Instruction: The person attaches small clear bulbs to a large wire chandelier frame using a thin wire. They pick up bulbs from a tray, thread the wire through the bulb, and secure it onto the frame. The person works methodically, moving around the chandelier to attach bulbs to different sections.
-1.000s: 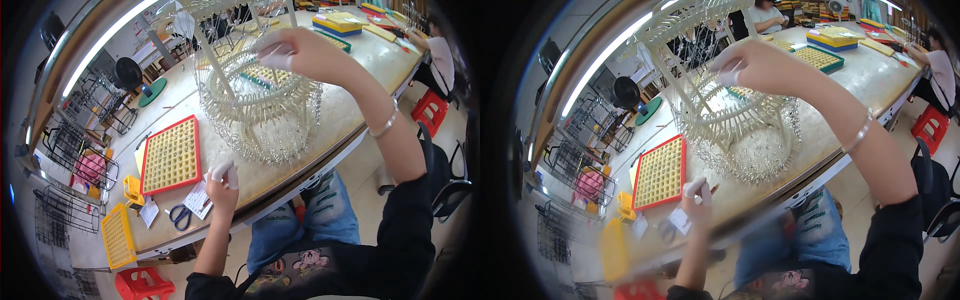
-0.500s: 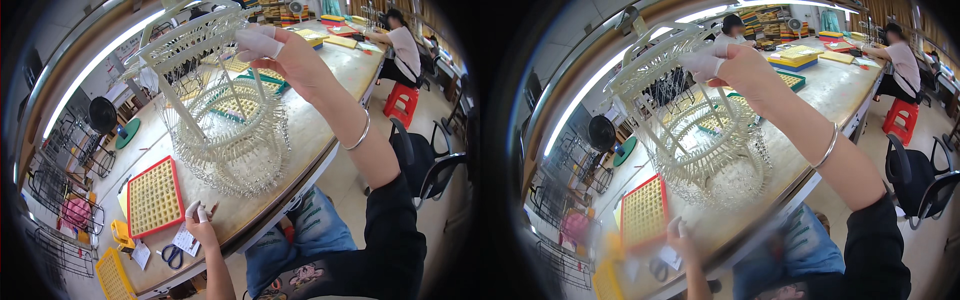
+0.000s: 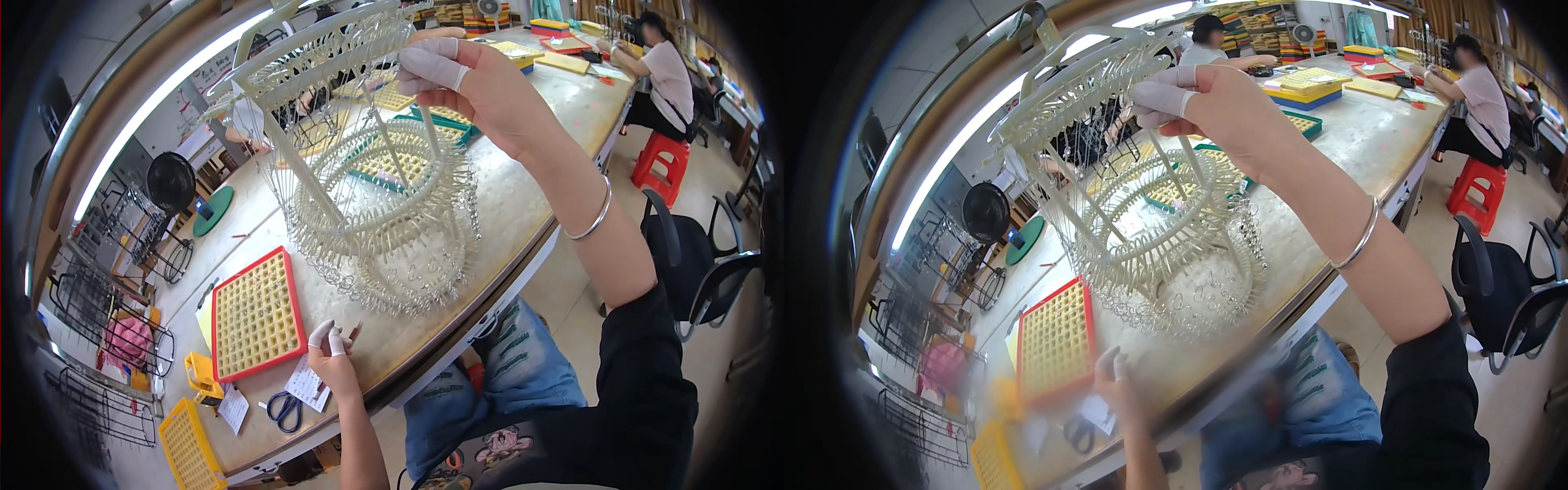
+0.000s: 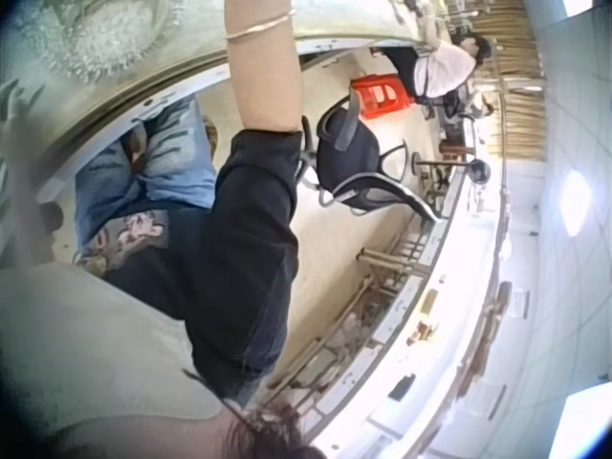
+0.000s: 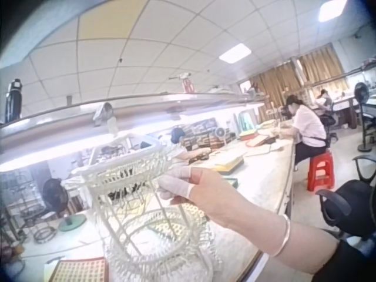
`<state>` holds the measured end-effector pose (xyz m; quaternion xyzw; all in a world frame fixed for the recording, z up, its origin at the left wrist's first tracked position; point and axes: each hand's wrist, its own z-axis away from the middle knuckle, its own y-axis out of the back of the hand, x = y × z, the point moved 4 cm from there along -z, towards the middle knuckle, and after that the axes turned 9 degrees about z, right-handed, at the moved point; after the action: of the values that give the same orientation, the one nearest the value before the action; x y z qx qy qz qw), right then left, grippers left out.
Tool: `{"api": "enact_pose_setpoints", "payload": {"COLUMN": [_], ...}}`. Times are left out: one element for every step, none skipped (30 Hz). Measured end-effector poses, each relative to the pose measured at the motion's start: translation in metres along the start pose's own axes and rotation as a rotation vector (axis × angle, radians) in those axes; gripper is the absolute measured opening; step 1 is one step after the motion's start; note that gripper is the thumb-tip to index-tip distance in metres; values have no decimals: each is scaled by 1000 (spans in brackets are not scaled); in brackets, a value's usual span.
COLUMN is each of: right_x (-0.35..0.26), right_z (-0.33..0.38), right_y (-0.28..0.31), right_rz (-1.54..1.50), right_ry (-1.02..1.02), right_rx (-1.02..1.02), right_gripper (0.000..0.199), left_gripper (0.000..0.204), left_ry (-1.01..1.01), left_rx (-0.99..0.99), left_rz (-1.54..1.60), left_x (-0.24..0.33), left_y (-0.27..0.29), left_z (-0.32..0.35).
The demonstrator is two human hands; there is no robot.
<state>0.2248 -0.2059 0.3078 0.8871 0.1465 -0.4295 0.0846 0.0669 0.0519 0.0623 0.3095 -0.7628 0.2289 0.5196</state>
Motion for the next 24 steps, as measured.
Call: {"api": "enact_pose_setpoints", "payload": {"right_x": [-2,-3,-3,-3,-2,-1,0,1,2,1,1,3,4,6,7,7,8,9,10,11,12,12,13,13], "right_z": [1,2,2,1,1,1,1,1,2,3,4,5,6,6,6,6,6,6,5,4,4,4,5,5], "right_y": [-2,-4,-4,-5,-5,-5,-4,-3,-3,-3,-3,-4,-4,-5,-4,-4,-4,-3,-2,-1,0,0,0,-1], "right_rz": [-1,-1,-16,-31,-46,-53,-59,-66,-73,-81,-88,-87,-87,-86,-93,-101,-108,-101,-94,-86,-83,-80,-77,-68], "right_ry": [-12,-24,-16,-9,-2,-9,-15,-22,-31,-41,-50,-62,-73,-85,-90,-95,-100,-89,-78,-67,-75,-82,-90,-96], "right_rx": [1,3,-5,-13,-20,-25,-29,-34,-39,-44,-48,-39,-29,-19,1,21,42,43,45,46,53,61,68,72], "right_gripper": [24,24,25,25,26,27,27,28,29,30,30,30,29,29,28,27,27,27,26,26,26,27,27,28], "left_gripper": [15,15,15,15,15,15,15,15,15,16,16,16,16,16,16,16,16,16,16,16,16,16,16,16], "left_ry": [5,9,16,22,28,29,29,29,24,19,15,19,24,29,27,24,22,22,23,23,23,22,22,21], "left_rx": [4,8,9,9,10,9,7,6,1,-5,-11,-7,-3,1,-1,-3,-5,-4,-2,-1,-2,-4,-5,-6], "left_rz": [-4,-7,-4,-1,2,-5,-11,-17,-33,-50,-66,-59,-51,-43,-42,-40,-39,-39,-40,-40,-30,-20,-11,-7], "left_x": [1,1,0,-2,-3,-3,-3,-3,-2,0,1,0,-1,-3,-4,-5,-5,-5,-3,-2,-3,-4,-5,-5], "left_y": [0,0,0,1,1,1,1,1,0,-1,-2,-1,-1,0,0,1,1,0,-1,-1,-1,-1,0,0], "left_z": [0,1,1,0,0,0,0,0,0,0,0,0,0,-1,-1,-1,-1,0,1,1,1,1,1,1]}}
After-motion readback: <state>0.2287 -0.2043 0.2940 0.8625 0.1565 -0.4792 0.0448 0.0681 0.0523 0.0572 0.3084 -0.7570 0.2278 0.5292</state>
